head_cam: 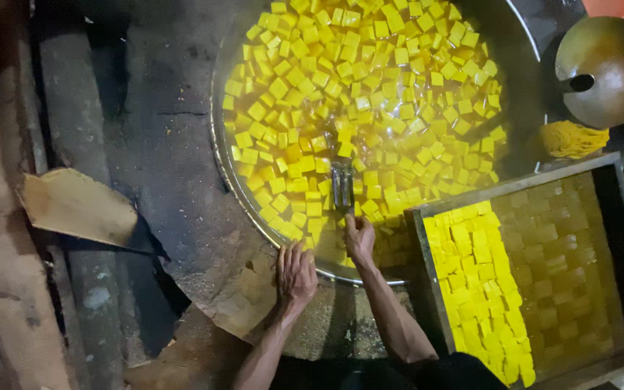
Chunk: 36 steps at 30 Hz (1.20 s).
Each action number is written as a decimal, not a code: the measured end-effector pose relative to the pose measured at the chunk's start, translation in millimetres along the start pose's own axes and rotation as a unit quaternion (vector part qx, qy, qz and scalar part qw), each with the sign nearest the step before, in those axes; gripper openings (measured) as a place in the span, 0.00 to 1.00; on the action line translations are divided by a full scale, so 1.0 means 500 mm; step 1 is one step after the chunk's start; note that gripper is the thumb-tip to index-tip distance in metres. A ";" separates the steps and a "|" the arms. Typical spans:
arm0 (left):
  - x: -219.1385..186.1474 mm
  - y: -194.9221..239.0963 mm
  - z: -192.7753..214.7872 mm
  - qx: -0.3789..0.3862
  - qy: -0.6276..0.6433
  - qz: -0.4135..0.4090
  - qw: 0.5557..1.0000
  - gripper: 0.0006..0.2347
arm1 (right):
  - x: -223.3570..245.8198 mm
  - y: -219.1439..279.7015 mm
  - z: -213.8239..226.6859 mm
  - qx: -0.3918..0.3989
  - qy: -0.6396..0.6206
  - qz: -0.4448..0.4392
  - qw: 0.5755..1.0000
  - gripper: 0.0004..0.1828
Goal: The person uses a slotted spoon to scoop yellow cubed food from a large steaming pot and places it into a rectangular tray. The person repeats this scooping and placing action continuously throughout the clip.
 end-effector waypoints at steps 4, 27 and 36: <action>-0.007 0.011 -0.008 -0.008 0.020 0.001 1.000 0.13 | -0.028 0.001 0.011 -0.002 -0.001 -0.022 1.000 0.22; 0.005 0.020 -0.012 -0.049 0.018 -0.006 0.999 0.09 | 0.108 -0.047 0.049 0.018 -0.118 0.118 0.986 0.15; -0.001 0.026 0.027 -0.103 0.075 -0.001 0.992 0.10 | 0.055 -0.011 0.110 0.014 0.001 0.076 0.997 0.20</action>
Point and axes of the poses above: each hand's wrist, its own y-axis away from the middle knuckle, its own z-axis out of the back of the hand, x = y × z, the point moved 6 cm from there along -y, towards the middle knuckle, and after that the axes turned 5 degrees about -z, right-handed, at the moved point
